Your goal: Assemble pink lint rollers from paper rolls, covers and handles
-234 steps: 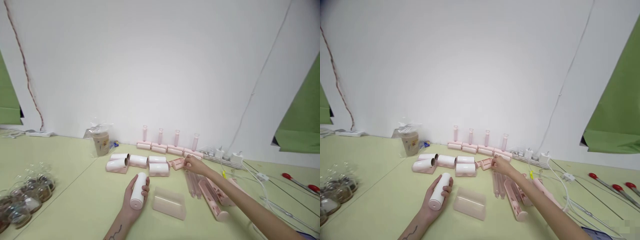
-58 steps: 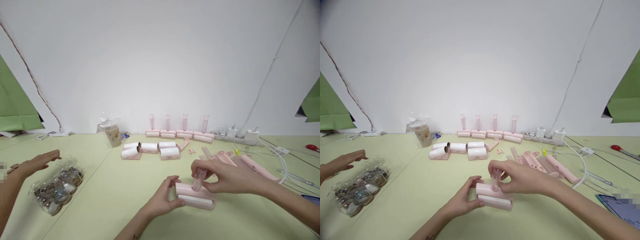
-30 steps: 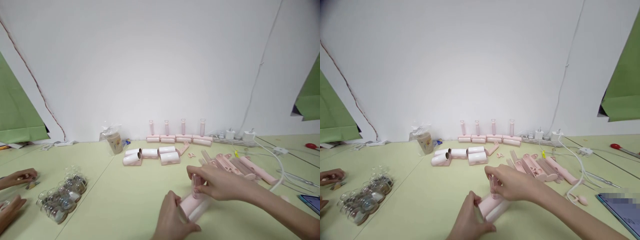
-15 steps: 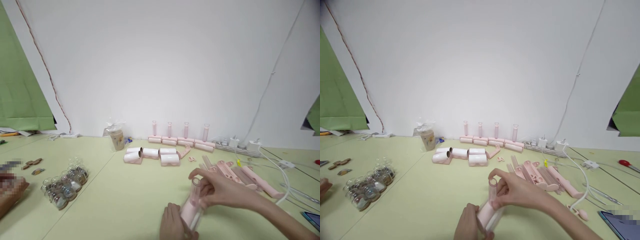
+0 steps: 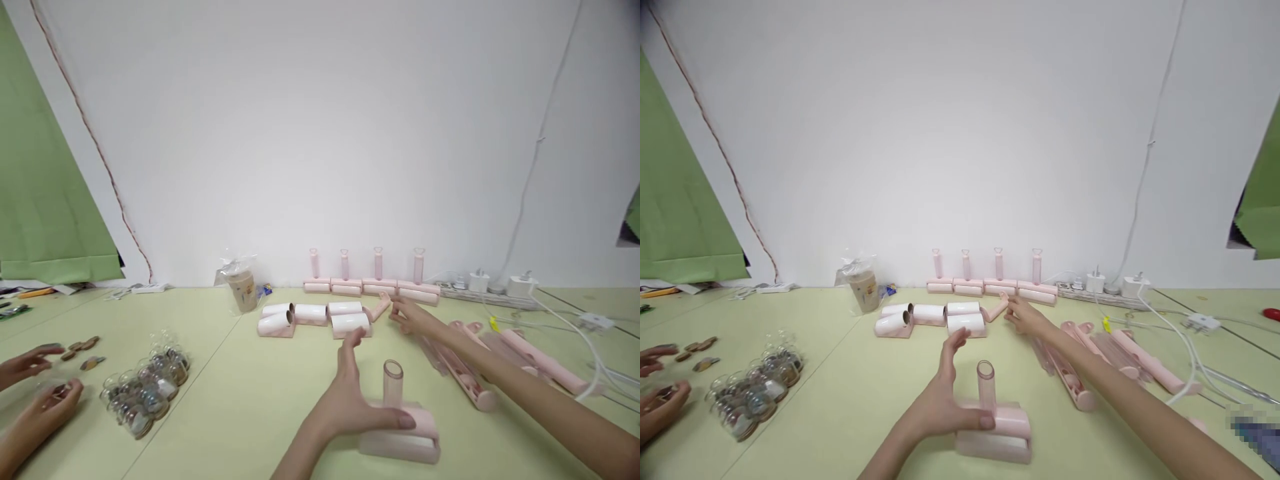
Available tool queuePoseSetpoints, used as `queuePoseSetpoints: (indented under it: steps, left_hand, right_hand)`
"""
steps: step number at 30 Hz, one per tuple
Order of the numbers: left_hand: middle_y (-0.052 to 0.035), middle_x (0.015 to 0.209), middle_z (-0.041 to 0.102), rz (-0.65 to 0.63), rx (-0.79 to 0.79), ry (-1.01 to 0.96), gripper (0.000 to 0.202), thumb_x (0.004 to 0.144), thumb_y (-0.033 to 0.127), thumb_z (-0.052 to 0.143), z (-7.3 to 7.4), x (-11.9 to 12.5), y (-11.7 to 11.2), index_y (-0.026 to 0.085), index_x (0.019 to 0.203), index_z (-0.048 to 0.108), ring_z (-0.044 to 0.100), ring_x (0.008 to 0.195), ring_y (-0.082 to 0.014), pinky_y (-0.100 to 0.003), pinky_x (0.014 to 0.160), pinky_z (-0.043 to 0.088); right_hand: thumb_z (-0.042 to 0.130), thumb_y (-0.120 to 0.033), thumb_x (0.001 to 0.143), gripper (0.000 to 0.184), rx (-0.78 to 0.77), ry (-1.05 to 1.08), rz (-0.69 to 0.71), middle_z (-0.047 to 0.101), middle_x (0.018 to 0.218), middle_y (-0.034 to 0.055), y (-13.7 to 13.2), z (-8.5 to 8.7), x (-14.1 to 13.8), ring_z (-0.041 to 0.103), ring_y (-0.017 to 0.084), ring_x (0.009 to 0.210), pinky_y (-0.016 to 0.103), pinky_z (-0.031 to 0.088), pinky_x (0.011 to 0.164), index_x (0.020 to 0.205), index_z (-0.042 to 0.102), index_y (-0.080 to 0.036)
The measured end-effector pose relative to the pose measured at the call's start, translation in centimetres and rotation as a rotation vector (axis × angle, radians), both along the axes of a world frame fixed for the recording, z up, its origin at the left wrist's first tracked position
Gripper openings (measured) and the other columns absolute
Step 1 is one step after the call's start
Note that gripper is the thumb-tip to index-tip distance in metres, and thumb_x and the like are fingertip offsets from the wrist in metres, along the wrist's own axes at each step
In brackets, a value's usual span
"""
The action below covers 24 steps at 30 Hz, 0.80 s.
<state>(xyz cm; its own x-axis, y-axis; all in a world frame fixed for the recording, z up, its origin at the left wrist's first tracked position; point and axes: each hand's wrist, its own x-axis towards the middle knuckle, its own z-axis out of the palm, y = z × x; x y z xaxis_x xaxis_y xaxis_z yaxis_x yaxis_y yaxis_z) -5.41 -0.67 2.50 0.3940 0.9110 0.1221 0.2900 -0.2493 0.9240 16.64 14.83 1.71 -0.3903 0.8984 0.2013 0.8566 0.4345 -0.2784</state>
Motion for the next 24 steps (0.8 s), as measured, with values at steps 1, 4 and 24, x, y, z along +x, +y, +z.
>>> queuePoseSetpoints:
  steps: [1, 4, 24]
  left_hand:
    - [-0.0103, 0.14, 0.018, -0.018, 0.032, -0.073, 0.109, 0.048, 0.037, 0.077, 0.2, 0.7, 0.5, 0.026, 0.134, 0.01, 0.021, 0.127, -0.0284, -0.042, 0.1, 0.025]
    - [-0.0084, 0.115, 0.052, -0.107, 0.006, -0.277, 0.072, 0.057, 0.03, 0.072, 0.1, 2.9, 1.5, 0.022, 0.121, 0.038, 0.047, 0.108, -0.0215, -0.034, 0.088, 0.039]
    - [0.0095, 0.033, 0.04, -0.249, -0.265, -0.394, 0.01, 0.06, 0.013, 0.042, -1.6, 4.7, 2.6, 0.016, 0.061, 0.052, 0.035, 0.029, -0.0039, -0.016, 0.036, 0.033]
  right_hand:
    - [0.05, -0.029, 0.086, 0.024, 0.008, -0.003, -0.013, 0.055, 0.112, 0.0063, -0.2, 0.2, 0.1, 0.055, 0.02, 0.095, 0.041, 0.045, 0.08, 0.107, 0.053, -0.016]
    - [0.049, -0.03, 0.086, 0.024, -0.006, -0.038, -0.093, 0.057, 0.106, 0.0056, -0.6, 0.6, 0.2, 0.057, 0.019, 0.091, 0.04, 0.046, 0.078, 0.104, 0.054, -0.016]
    - [0.044, -0.033, 0.087, 0.036, -0.288, 0.868, 0.182, 0.057, 0.1, 0.0056, -10.9, 4.3, -2.6, 0.058, 0.019, 0.095, 0.034, 0.048, 0.078, 0.117, 0.026, -0.026]
